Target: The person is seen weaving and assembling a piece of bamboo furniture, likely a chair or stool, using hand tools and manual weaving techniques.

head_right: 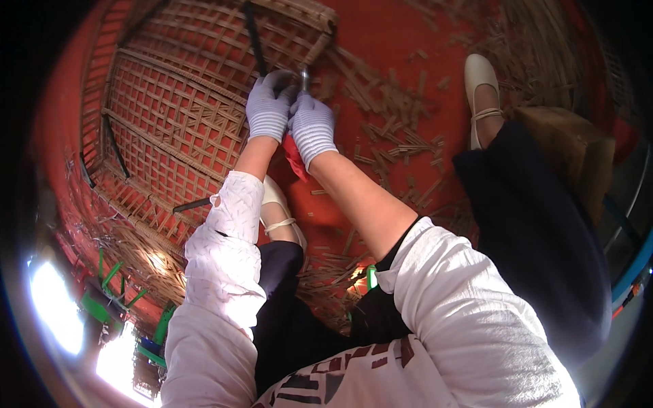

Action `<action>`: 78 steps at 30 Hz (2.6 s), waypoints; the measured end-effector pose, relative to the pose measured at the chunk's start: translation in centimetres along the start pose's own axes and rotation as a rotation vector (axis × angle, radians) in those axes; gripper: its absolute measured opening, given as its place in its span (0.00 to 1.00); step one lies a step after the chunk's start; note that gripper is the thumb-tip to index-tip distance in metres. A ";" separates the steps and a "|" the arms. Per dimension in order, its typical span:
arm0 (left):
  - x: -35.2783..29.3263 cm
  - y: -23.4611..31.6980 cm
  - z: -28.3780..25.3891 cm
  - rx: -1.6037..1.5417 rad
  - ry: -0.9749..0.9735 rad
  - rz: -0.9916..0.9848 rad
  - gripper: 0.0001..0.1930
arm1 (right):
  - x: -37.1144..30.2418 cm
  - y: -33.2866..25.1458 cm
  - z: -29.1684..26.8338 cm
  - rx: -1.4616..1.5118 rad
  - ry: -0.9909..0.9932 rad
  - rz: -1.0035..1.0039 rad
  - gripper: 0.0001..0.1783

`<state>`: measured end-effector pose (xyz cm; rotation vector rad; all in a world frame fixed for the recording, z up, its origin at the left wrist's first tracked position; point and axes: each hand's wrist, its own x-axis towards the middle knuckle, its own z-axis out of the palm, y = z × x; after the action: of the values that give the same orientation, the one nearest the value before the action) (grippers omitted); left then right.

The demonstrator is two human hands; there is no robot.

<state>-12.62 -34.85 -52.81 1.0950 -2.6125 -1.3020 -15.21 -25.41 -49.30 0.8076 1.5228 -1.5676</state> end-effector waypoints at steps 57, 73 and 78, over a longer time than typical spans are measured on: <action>-13.6 -8.5 -22.1 0.508 -0.313 -0.415 0.15 | -1.5 -5.2 -9.3 -0.313 -0.121 -0.007 0.18; -24.0 -17.4 -14.7 0.366 -0.426 -0.593 0.21 | -5.6 -1.5 -9.6 -0.397 -0.117 -0.086 0.16; -26.3 -18.4 -13.2 0.415 -0.423 -0.614 0.18 | -4.9 -1.0 -10.0 -0.326 -0.128 -0.203 0.17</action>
<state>22.01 -35.68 -50.06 2.0131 -3.0832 -1.1898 -14.55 -14.97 -45.32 0.3728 1.7472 -1.4283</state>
